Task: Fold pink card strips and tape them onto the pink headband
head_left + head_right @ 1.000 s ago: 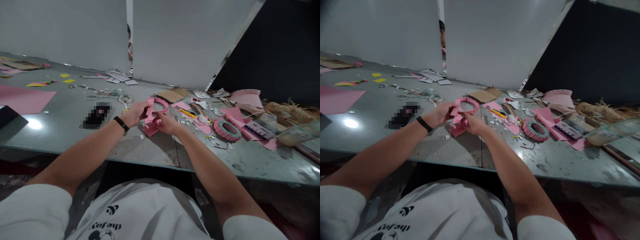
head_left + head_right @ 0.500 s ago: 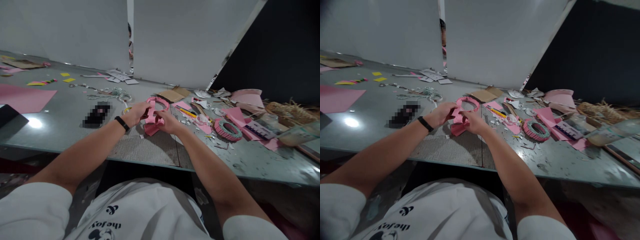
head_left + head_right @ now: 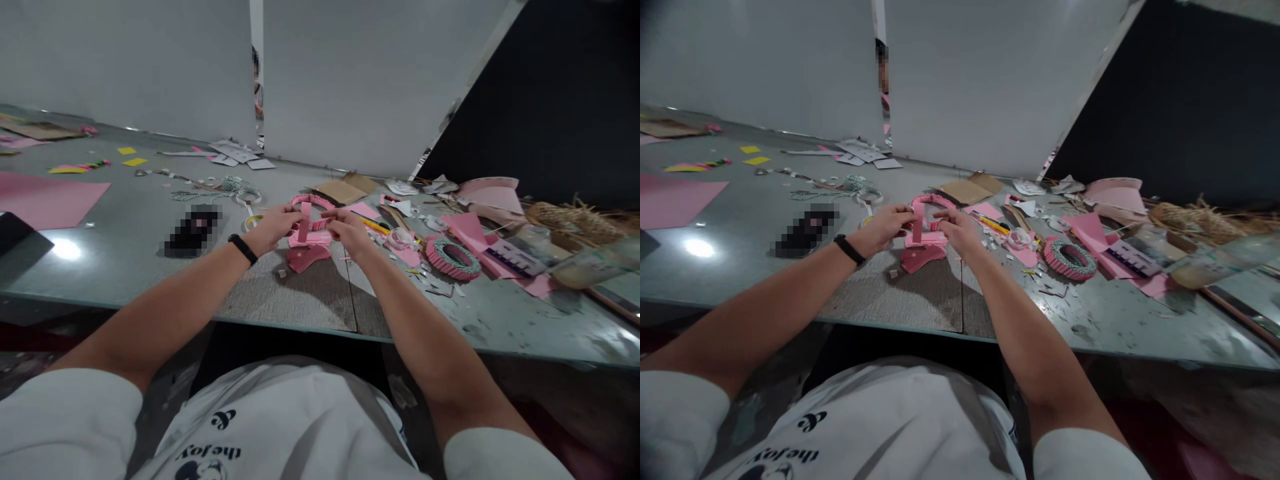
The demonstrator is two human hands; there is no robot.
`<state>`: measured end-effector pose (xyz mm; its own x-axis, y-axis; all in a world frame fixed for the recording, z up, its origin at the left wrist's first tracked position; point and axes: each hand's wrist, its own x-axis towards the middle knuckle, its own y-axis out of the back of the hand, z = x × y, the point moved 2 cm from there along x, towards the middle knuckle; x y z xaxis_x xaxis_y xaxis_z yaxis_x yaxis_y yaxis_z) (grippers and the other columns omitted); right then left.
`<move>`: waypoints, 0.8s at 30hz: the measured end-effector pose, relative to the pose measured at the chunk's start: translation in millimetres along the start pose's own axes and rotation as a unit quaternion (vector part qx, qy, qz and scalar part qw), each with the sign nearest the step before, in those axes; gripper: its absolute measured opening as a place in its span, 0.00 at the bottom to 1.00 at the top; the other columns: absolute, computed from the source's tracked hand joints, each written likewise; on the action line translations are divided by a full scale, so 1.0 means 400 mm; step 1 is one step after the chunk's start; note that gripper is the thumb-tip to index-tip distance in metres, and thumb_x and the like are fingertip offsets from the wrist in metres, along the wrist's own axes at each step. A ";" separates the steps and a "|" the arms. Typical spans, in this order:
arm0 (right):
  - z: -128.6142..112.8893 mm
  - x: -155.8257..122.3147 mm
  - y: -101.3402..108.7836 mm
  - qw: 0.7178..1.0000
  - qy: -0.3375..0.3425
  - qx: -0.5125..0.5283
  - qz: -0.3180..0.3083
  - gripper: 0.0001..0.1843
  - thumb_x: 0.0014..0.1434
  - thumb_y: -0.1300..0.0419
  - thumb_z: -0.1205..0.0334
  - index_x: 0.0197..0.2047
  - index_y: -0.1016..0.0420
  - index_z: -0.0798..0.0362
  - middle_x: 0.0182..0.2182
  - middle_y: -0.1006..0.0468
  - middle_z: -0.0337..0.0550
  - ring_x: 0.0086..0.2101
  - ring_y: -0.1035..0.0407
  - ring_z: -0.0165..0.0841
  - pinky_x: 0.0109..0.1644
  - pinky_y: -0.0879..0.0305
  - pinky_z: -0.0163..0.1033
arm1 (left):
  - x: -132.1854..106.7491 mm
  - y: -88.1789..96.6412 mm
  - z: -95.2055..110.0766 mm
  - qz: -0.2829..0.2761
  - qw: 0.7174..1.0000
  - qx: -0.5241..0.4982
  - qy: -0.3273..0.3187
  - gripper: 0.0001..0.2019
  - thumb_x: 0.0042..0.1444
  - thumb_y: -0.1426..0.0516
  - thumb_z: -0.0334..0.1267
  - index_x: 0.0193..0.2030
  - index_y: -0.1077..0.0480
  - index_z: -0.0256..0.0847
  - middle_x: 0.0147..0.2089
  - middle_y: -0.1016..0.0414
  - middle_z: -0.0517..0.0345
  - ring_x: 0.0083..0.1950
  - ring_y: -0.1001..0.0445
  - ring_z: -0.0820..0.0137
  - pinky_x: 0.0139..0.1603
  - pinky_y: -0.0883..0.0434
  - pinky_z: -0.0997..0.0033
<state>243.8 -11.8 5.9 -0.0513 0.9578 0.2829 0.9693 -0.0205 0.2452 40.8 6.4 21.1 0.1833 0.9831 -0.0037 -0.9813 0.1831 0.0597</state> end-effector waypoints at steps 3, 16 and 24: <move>-0.023 -0.011 -0.009 0.981 -0.043 0.189 0.001 0.17 0.42 0.35 0.60 0.39 0.18 0.46 0.30 0.26 0.37 0.30 0.38 0.33 0.34 0.44 0.41 | -0.008 -0.002 0.006 -0.032 0.999 0.010 -0.019 0.05 0.59 0.33 0.32 0.33 0.23 0.40 0.31 0.26 0.60 0.31 0.32 0.73 0.34 0.38 0.70; -0.036 -0.026 -0.030 0.943 -0.090 0.318 -0.035 0.15 0.45 0.35 0.56 0.38 0.15 0.47 0.34 0.21 0.43 0.38 0.29 0.40 0.45 0.34 0.46 | -0.005 -0.014 -0.015 -0.220 0.968 -0.059 -0.101 0.15 0.56 0.25 0.46 0.41 0.17 0.38 0.37 0.21 0.58 0.38 0.28 0.72 0.43 0.33 0.67; -0.043 -0.034 -0.036 0.927 -0.112 0.358 -0.032 0.14 0.45 0.34 0.56 0.36 0.15 0.47 0.34 0.18 0.43 0.38 0.28 0.40 0.45 0.31 0.46 | -0.011 -0.015 -0.016 -0.242 0.962 -0.088 -0.093 0.20 0.54 0.22 0.49 0.43 0.18 0.39 0.39 0.22 0.59 0.41 0.25 0.70 0.47 0.30 0.64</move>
<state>226.6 -29.3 14.3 -0.1410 0.9875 0.0704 0.8815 0.1576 -0.4452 45.5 0.8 14.3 0.6129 0.7668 0.1910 -0.7699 0.6339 -0.0742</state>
